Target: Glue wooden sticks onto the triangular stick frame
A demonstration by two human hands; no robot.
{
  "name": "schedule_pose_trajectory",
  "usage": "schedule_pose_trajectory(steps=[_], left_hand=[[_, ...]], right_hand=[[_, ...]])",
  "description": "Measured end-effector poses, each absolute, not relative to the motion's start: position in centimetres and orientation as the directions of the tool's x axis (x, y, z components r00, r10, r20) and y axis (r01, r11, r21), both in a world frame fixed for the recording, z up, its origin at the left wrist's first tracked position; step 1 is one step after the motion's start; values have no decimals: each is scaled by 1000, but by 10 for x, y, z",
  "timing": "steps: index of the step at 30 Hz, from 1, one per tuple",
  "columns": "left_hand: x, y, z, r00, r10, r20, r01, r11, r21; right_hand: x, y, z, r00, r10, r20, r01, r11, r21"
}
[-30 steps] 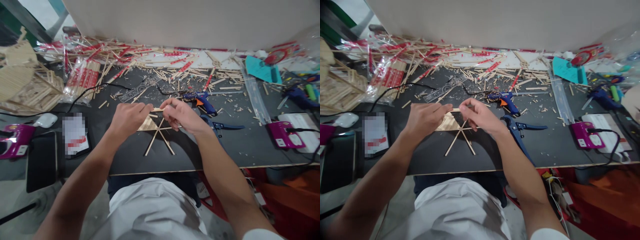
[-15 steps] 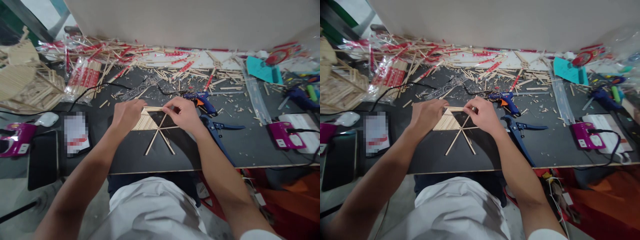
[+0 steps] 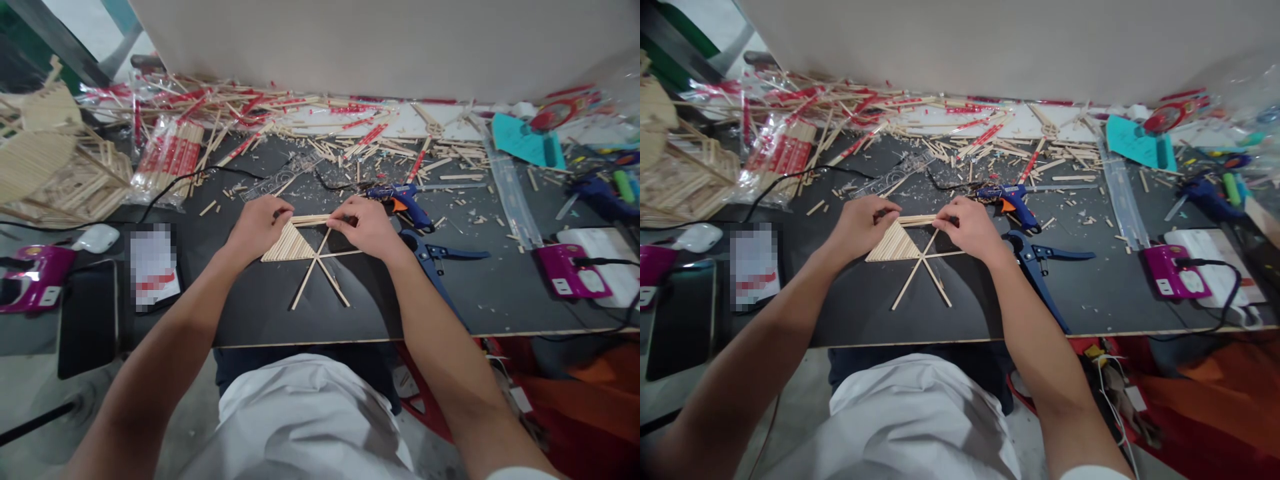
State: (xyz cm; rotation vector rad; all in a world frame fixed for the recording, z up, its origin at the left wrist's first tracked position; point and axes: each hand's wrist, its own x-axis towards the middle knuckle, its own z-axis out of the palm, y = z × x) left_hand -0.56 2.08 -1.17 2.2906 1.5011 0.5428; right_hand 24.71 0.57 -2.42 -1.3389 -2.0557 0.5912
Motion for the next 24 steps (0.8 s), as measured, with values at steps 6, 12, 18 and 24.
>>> schedule_pose_trajectory(steps=[6,12,18,24], left_hand=[[-7,22,-12,367,924,108,762,-365,534],[-7,23,-13,366,923,123,749,-370,550],[-7,23,-14,371,921,119,748,-372,550],[-6,23,-15,355,929,101,746,-347,569]], right_hand=[[246,7,-26,-295,920,258,636,390,-666],[245,7,-26,-268,933,239,643,358,-677],[245,7,-27,-256,940,226,633,339,-696],[244,6,-28,-244,941,235,642,338,-688]])
